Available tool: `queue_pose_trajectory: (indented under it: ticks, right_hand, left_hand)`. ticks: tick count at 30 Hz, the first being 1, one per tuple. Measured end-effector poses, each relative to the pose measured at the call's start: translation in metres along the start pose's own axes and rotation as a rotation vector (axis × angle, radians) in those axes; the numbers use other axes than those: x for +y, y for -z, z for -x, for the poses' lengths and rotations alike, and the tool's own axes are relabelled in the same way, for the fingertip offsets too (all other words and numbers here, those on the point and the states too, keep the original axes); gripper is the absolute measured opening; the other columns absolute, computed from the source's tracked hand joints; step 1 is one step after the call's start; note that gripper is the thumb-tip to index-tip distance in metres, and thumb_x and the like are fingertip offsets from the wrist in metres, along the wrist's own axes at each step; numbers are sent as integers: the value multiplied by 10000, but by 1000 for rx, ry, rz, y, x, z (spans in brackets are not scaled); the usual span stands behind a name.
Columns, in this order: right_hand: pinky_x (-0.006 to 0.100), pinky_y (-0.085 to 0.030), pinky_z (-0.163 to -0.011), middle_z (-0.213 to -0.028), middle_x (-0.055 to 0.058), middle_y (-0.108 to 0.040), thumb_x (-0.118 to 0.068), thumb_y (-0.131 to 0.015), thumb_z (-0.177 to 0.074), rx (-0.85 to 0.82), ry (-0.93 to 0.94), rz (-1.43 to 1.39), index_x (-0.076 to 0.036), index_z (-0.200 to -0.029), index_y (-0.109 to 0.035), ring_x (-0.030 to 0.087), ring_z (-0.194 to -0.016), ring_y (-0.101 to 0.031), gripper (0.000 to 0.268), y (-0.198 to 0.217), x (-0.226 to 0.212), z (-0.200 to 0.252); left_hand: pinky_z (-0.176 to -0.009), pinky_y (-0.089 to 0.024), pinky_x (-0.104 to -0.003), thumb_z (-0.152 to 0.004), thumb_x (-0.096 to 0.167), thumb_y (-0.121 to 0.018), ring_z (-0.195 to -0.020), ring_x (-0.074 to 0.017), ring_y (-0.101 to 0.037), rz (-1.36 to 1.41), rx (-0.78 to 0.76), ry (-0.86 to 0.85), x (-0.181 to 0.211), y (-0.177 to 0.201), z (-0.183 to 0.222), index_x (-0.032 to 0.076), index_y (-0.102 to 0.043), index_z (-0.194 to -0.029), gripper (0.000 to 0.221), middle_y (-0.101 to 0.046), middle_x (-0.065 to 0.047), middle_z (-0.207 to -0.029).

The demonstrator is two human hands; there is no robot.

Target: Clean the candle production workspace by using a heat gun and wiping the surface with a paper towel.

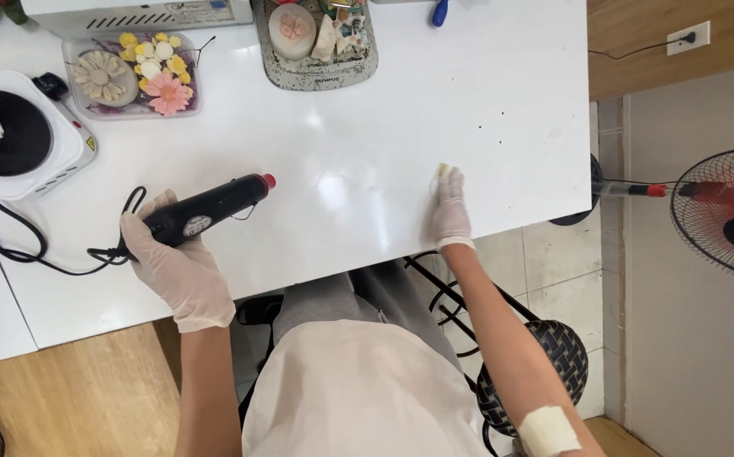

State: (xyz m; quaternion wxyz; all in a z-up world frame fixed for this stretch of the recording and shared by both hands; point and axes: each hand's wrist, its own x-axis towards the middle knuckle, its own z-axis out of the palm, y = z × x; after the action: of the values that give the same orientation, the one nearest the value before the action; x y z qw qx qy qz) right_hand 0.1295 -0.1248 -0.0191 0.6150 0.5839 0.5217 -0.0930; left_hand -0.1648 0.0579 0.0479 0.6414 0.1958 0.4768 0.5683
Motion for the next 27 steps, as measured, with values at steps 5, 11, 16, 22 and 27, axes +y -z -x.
queue_pose_trajectory:
  ticks: [5, 11, 16, 22, 27]
  right_hand:
    - [363, -25, -1290, -1684, 200, -13, 29, -182, -1018, 94, -64, -909, 119, -1568, -72, 315, -1565, -26, 568, 4, -68, -8]
    - [339, -162, -1293, -1684, 114, -246, 82, -394, -931, 926, 503, -1216, -101, -1629, -252, 246, -1555, -242, 736, 112, -177, -49]
    - [323, -136, -1260, -1677, 208, -182, 194, -286, -826, 744, 41, -1365, -37, -1615, -212, 320, -1547, -215, 825, 59, -95, -79]
    - [405, -127, -1297, -1676, 258, -125, 120, -331, -862, 429, -196, -984, 34, -1610, -171, 390, -1557, -152, 769, -40, -35, -76]
    - [366, -169, -1305, -1671, 135, -254, 70, -360, -923, 815, 347, -1382, -95, -1603, -256, 298, -1558, -227, 707, 36, -133, -78]
  left_hand:
    - [-1108, -520, -370, -1021, 404, -621, -1181, -231, -634, 17, -5, 43, -6, -4, -12, -16, -631, -1143, 437, -636, -131, -1197]
    - [-1108, -519, -400, -1021, 396, -620, -1176, -244, -633, 34, -43, 40, 2, -13, -26, -16, -617, -1145, 431, -647, -134, -1181]
    - [-1135, -523, -425, -1048, 369, -627, -1197, -252, -626, 61, -49, -27, 5, -11, -35, 18, -579, -1130, 363, -628, -130, -1200]
    - [-1067, -501, -379, -1028, 354, -588, -1163, -239, -627, 27, 74, 38, -4, -18, -36, -13, -614, -1156, 389, -654, -139, -1202]
    - [-1128, -496, -384, -1046, 387, -576, -1183, -231, -613, -18, 45, 19, -7, -30, -26, -22, -599, -1164, 427, -630, -140, -1214]
